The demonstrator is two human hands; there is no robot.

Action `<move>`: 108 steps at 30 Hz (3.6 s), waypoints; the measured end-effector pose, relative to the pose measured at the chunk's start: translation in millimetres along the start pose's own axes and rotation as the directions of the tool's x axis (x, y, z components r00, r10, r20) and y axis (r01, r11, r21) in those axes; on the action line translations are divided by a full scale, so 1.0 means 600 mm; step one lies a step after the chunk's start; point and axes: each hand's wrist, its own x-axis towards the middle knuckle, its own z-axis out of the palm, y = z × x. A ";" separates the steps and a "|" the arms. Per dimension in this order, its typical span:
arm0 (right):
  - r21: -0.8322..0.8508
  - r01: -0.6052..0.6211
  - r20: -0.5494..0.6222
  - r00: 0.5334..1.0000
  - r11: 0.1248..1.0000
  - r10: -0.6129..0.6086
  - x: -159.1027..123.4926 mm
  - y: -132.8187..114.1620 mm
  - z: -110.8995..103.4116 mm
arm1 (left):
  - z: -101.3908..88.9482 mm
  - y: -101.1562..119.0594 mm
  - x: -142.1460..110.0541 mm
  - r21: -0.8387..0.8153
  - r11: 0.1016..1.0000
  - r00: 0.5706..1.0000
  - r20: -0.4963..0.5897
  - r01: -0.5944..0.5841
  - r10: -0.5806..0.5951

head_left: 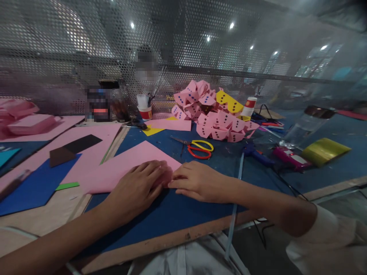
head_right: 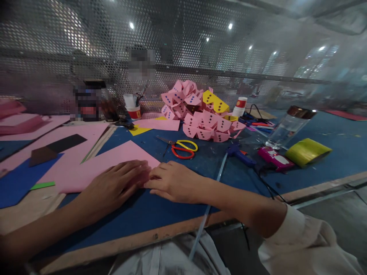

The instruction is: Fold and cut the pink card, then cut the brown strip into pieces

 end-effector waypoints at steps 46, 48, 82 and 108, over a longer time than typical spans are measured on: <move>-0.040 0.002 0.045 0.999 0.999 0.000 -0.029 -0.001 -0.024 | -0.005 0.001 0.006 -0.010 1.000 1.000 -0.002 -0.004 0.004; -0.040 -0.010 0.046 0.999 0.999 0.012 -0.035 -0.002 -0.027 | -0.006 0.002 0.006 -0.022 1.000 1.000 -0.017 -0.009 0.009; -0.040 -0.285 -0.036 0.958 0.958 0.284 -0.140 -0.007 -0.077 | -0.002 -0.004 0.006 -0.039 0.999 1.000 -0.015 0.004 -0.005; 0.083 -0.032 -0.038 0.999 0.996 0.036 0.008 0.018 0.003 | -0.009 0.010 0.001 -0.117 0.991 0.993 -0.100 -0.070 0.058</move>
